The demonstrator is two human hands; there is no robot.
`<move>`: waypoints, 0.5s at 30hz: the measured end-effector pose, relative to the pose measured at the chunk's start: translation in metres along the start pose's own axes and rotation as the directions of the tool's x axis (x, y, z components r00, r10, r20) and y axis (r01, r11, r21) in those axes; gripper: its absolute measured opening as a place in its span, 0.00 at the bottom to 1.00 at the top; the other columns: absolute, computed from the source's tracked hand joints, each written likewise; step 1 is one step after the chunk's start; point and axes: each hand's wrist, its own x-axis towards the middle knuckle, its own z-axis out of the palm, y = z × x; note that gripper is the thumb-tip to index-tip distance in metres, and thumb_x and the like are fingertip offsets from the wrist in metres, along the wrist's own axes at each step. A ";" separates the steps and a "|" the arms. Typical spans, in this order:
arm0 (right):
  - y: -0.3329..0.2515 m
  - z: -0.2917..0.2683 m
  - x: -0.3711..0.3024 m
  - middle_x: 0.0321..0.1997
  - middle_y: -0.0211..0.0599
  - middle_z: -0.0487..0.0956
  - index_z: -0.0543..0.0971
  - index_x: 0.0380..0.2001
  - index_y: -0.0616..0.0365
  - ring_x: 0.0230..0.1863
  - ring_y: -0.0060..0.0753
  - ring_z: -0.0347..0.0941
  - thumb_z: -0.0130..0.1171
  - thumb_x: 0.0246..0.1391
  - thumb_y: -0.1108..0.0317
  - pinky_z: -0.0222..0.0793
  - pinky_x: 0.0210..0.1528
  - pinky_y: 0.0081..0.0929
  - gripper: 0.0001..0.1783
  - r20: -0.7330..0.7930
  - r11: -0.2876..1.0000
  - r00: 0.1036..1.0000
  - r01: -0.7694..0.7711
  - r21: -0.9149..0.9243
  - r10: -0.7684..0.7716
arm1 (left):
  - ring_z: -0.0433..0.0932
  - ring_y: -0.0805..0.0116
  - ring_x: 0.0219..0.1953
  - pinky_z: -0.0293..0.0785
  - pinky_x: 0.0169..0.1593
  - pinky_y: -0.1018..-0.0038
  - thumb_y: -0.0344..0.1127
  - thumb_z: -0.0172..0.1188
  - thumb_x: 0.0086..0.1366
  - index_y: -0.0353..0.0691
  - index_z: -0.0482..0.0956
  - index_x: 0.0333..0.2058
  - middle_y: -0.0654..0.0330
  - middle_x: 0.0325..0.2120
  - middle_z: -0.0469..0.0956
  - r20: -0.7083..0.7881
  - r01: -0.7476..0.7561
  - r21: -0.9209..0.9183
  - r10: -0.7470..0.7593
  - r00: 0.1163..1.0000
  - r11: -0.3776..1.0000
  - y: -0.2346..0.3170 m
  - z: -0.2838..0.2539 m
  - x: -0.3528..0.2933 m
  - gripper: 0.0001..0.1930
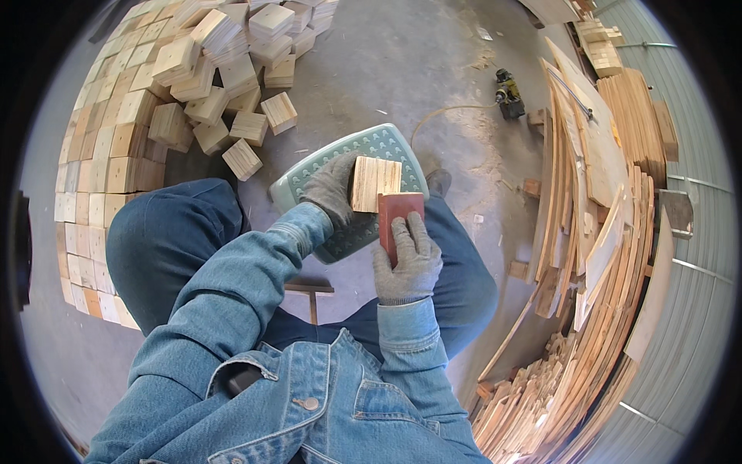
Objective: The person sits on a low stool and sands small wooden blocks using a red sanding block. They repeatedly pick up blocks from a pile, sand them, and place them back down.
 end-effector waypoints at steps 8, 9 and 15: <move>0.025 0.035 0.095 0.68 0.49 0.80 0.86 0.59 0.52 0.64 0.60 0.77 0.76 0.47 0.63 0.72 0.69 0.52 0.32 -0.091 0.999 0.995 0.038 -0.006 -0.038 | 0.73 0.47 0.70 0.68 0.75 0.58 0.50 0.83 0.45 0.50 0.68 0.71 0.51 0.66 0.74 0.086 0.098 0.031 -0.100 0.991 0.995 0.018 -0.011 -0.002 0.53; 0.028 0.042 0.108 0.68 0.49 0.80 0.86 0.59 0.53 0.64 0.59 0.77 0.76 0.47 0.63 0.72 0.70 0.53 0.32 -0.123 0.998 0.991 0.055 -0.020 -0.057 | 0.72 0.47 0.70 0.68 0.76 0.58 0.50 0.84 0.44 0.50 0.68 0.71 0.51 0.66 0.74 0.083 0.089 0.050 -0.093 0.992 0.995 0.015 -0.010 -0.002 0.54; 0.029 0.042 0.112 0.69 0.49 0.79 0.85 0.61 0.52 0.67 0.59 0.76 0.75 0.50 0.61 0.72 0.71 0.53 0.33 -0.065 0.999 0.998 -0.026 -0.037 0.023 | 0.71 0.48 0.71 0.66 0.77 0.59 0.51 0.84 0.42 0.51 0.68 0.70 0.51 0.67 0.73 0.128 0.096 0.036 -0.100 0.987 0.995 0.025 -0.014 0.000 0.55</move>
